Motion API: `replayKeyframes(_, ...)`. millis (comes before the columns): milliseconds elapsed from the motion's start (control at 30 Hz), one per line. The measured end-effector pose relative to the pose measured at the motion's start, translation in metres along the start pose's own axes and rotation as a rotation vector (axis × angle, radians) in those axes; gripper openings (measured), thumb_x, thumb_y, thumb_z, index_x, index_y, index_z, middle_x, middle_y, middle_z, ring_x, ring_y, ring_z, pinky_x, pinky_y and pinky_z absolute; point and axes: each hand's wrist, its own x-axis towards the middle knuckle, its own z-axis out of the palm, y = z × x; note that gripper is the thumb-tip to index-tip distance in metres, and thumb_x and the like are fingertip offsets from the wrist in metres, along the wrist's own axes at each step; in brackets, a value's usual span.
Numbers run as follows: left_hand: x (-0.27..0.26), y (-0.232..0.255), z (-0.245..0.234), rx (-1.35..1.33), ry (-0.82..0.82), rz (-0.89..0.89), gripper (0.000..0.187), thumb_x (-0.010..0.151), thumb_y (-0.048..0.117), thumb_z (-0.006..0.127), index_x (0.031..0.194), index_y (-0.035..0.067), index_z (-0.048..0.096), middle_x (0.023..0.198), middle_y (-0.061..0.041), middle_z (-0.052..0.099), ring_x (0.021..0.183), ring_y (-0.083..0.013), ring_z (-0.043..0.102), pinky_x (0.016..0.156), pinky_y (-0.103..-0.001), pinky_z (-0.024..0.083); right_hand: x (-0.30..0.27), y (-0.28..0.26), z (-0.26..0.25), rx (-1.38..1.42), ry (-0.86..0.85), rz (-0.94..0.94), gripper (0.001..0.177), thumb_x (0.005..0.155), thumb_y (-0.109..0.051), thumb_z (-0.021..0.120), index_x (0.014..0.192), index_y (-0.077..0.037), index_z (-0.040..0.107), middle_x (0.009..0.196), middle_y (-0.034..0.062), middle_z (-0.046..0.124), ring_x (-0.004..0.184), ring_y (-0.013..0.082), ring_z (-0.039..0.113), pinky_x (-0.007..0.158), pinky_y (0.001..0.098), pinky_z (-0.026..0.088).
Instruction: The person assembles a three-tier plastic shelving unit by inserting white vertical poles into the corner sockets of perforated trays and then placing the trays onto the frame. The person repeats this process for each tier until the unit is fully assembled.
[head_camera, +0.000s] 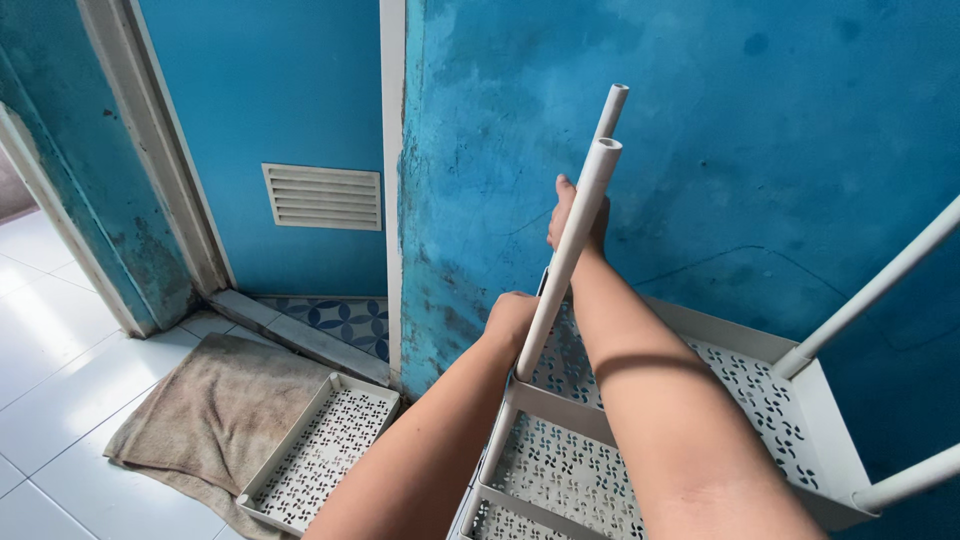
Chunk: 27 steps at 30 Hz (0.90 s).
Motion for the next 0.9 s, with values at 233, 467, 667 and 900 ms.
replayKeyframes(233, 0.004, -0.003, 0.001, 0.047, 0.028, 0.016, 0.036, 0.076, 0.033, 0.076, 0.091, 0.001, 0.077, 0.076, -0.012, 0.076, 0.065, -0.0215, 0.074, 0.059, -0.034, 0.057, -0.005, 0.003, 0.005, -0.263, 0.147, -0.165, 0.044, 0.101, -0.036, 0.056, 0.072, -0.003, 0.054, 0.064, 0.0097, 0.056, 0.060, 0.0228, 0.060, 0.059, 0.0406, 0.050)
replayKeyframes(467, 0.064, -0.028, 0.004, 0.072, -0.013, 0.023, 0.030, 0.080, 0.026, 0.071, 0.086, -0.003, 0.079, 0.073, -0.014, 0.075, 0.063, -0.0251, 0.074, 0.054, -0.038, 0.055, 0.008, 0.012, -0.021, 0.050, -0.275, 0.015, 0.021, 0.084, -0.015, 0.075, 0.096, -0.003, 0.063, 0.085, 0.0073, 0.061, 0.083, 0.0188, 0.060, 0.073, 0.0340, 0.049)
replayKeyframes(667, 0.088, -0.029, 0.004, -0.142, -0.179, 0.002, 0.041, 0.086, 0.034, 0.077, 0.099, -0.005, 0.079, 0.084, -0.015, 0.076, 0.069, -0.0254, 0.075, 0.058, -0.039, 0.059, -0.060, -0.007, -0.090, 0.134, -0.058, 0.003, 0.029, 0.083, -0.008, 0.061, 0.112, -0.010, 0.056, 0.089, 0.0021, 0.063, 0.083, 0.0108, 0.060, 0.073, 0.0287, 0.052)
replayKeyframes(900, 0.053, -0.038, -0.024, -0.347, -0.277, -0.147, 0.068, 0.093, 0.064, 0.056, 0.134, 0.012, 0.070, 0.108, -0.015, 0.068, 0.075, -0.0221, 0.064, 0.059, -0.036, 0.053, -0.174, -0.020, -0.085, -0.136, -0.072, -0.600, 0.005, 0.096, 0.000, 0.062, 0.094, -0.004, 0.059, 0.079, 0.0017, 0.058, 0.069, 0.0102, 0.052, 0.063, 0.0258, 0.043)
